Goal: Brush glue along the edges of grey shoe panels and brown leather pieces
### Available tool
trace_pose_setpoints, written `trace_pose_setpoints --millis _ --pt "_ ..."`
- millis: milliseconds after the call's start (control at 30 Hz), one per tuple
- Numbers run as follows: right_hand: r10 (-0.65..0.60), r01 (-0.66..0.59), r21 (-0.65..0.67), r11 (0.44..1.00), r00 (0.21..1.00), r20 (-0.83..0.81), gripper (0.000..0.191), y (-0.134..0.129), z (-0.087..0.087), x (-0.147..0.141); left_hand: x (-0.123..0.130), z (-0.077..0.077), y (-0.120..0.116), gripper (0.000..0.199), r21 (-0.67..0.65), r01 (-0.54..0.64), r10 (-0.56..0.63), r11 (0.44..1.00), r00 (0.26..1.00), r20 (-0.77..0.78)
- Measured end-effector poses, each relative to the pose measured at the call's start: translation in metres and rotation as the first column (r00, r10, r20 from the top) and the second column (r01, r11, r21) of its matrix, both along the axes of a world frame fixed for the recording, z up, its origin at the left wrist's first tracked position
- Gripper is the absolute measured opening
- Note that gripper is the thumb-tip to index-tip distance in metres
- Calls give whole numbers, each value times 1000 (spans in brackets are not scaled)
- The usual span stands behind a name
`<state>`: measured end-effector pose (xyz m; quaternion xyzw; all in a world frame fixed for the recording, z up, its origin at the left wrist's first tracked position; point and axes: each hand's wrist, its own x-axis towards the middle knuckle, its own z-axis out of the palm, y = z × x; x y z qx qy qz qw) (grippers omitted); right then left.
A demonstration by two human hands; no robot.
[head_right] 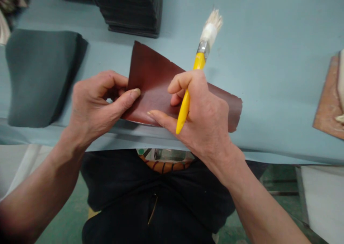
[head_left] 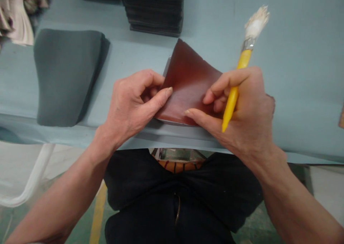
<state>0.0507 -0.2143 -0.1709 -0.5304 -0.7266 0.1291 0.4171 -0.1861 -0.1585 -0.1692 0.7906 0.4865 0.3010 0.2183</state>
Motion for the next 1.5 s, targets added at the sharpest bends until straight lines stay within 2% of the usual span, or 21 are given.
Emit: trace_pose_setpoints --millis 233,467,733,900,1133,1300,1500 --pt "-11 13 -44 999 999 31 59 0 2 0 -1 2 -4 15 21 13 -14 1000 999 31" --pt "-3 6 -51 999 998 55 59 1 -1 2 -1 2 -5 11 66 -6 3 998 999 41" --pt "-12 30 -164 986 994 113 55 -1 12 -3 -3 1 -9 15 63 -7 -1 998 992 128" --pt "-17 48 -189 981 987 162 59 -1 15 -5 -4 -1 -7 16 50 26 -35 998 981 193" --pt "-19 71 -244 967 977 210 59 1 16 -5 -4 -2 -9 18 -19 10 -5 1000 973 233" --pt "-23 79 -225 971 970 240 61 -1 18 -6 -5 -7 -4 30 -70 70 -40 995 932 361" --pt "-21 64 -196 979 977 214 61 -2 14 -4 -9 -6 -4 32 -172 78 4 982 901 433"
